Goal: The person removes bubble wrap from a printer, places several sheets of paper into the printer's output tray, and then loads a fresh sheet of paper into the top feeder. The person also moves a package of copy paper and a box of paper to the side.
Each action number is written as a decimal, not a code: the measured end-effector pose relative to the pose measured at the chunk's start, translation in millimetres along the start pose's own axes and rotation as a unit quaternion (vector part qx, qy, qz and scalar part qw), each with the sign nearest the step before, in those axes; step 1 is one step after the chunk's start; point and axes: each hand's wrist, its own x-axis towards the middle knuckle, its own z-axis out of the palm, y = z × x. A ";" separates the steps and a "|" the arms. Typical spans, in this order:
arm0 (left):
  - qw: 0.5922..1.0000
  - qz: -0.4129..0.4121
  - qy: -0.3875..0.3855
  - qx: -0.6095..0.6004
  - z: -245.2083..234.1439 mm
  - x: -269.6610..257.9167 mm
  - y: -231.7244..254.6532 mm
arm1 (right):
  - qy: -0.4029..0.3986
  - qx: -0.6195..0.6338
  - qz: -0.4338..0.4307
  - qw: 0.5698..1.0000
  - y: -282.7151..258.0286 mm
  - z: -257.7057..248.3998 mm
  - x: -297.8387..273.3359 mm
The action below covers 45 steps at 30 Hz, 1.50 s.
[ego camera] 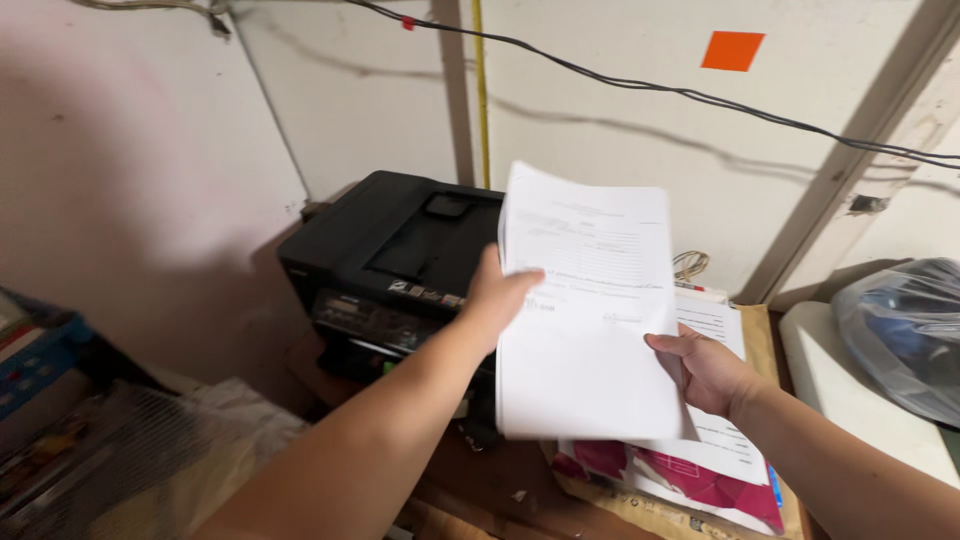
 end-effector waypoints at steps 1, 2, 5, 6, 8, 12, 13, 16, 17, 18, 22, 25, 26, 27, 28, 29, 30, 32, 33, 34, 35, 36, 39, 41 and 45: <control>1.000 -0.019 -0.008 0.022 -4.7 -6.9 -8.6 | 0.017 0.012 0.001 1.000 2.9 5.5 -2.8; 0.998 -0.039 -0.017 0.044 -10.1 -15.7 -17.4 | 0.034 0.023 0.002 0.999 5.3 11.2 -5.6; 0.995 -0.050 -0.063 0.054 -25.1 -42.6 -38.3 | 0.025 0.039 -0.009 0.999 18.6 26.8 -21.5; 0.995 -0.046 -0.080 0.048 -32.5 -48.4 -40.7 | 0.041 0.022 0.003 0.999 21.0 32.5 -27.7; 0.989 -0.088 -0.089 0.081 -49.9 -61.9 -43.8 | 0.070 -0.014 0.032 0.997 29.9 46.8 -43.5; 0.977 -0.123 -0.120 0.126 -91.8 -90.1 -45.8 | 0.069 -0.019 0.027 0.997 60.9 86.3 -66.4; 0.977 -0.127 -0.123 0.116 -104.2 -96.7 -48.4 | 0.064 -0.003 0.022 0.998 71.2 98.3 -68.9; 0.979 -0.144 -0.128 0.071 -143.9 -113.9 -64.0 | 0.046 0.036 0.004 0.998 102.2 130.2 -74.9; 0.979 -0.152 -0.128 0.046 -157.9 -119.4 -72.0 | 0.041 0.048 -0.003 0.998 112.1 139.4 -77.3; 0.978 -0.160 -0.129 0.021 -171.3 -125.2 -81.5 | 0.035 0.049 0.001 0.998 121.3 147.6 -80.3; 0.959 -0.270 -0.074 -0.042 -221.7 -141.8 -125.2 | 0.015 0.036 0.027 0.999 155.6 178.1 -93.5; 0.954 -0.293 -0.037 -0.052 -256.5 -145.3 -158.8 | -0.042 0.015 0.106 0.993 175.8 198.2 -100.0; 0.954 -0.295 -0.023 -0.042 -266.2 -145.4 -169.6 | -0.067 0.010 0.140 0.988 180.9 203.2 -100.6; 0.954 -0.298 -0.009 -0.032 -275.9 -145.9 -180.2 | -0.082 0.003 0.150 0.985 186.1 208.7 -99.5; 0.955 -0.293 0.001 -0.036 -284.7 -145.3 -189.8 | -0.096 -0.003 0.160 0.982 190.2 214.6 -96.6; 0.957 -0.289 0.010 -0.038 -293.1 -143.9 -197.9 | -0.110 -0.006 0.170 0.979 194.5 219.2 -94.9; 0.958 -0.285 0.018 -0.040 -301.1 -142.4 -204.9 | -0.099 -0.014 0.165 0.981 196.7 223.5 -91.1; 0.968 -0.246 0.033 -0.035 -311.5 -134.4 -214.2 | -0.073 -0.027 0.154 0.985 201.2 232.4 -81.4; 0.973 -0.226 0.039 -0.032 -314.1 -130.0 -216.3 | -0.078 -0.027 0.152 0.985 203.5 235.5 -77.2; 0.971 -0.230 0.049 -0.031 -317.4 -126.7 -216.9 | -0.083 -0.028 0.151 0.985 205.4 239.7 -71.0; 0.970 -0.233 0.057 -0.029 -319.8 -121.5 -215.2 | -0.087 -0.028 0.148 0.985 207.3 241.7 -66.0; 0.969 -0.236 0.066 -0.028 -321.1 -116.7 -212.6 | -0.082 -0.037 0.152 0.984 209.2 242.7 -61.0; 0.969 -0.236 0.074 -0.010 -322.9 -106.0 -201.0 | -0.081 -0.041 0.153 0.984 214.1 246.2 -43.3; 0.966 -0.247 0.074 0.009 -324.2 -98.0 -192.5 | -0.091 -0.009 0.135 0.987 217.1 250.5 -29.2; 0.970 -0.231 0.076 -0.019 -327.8 -82.7 -186.4 | -0.047 -0.025 0.128 0.990 218.4 257.9 -5.2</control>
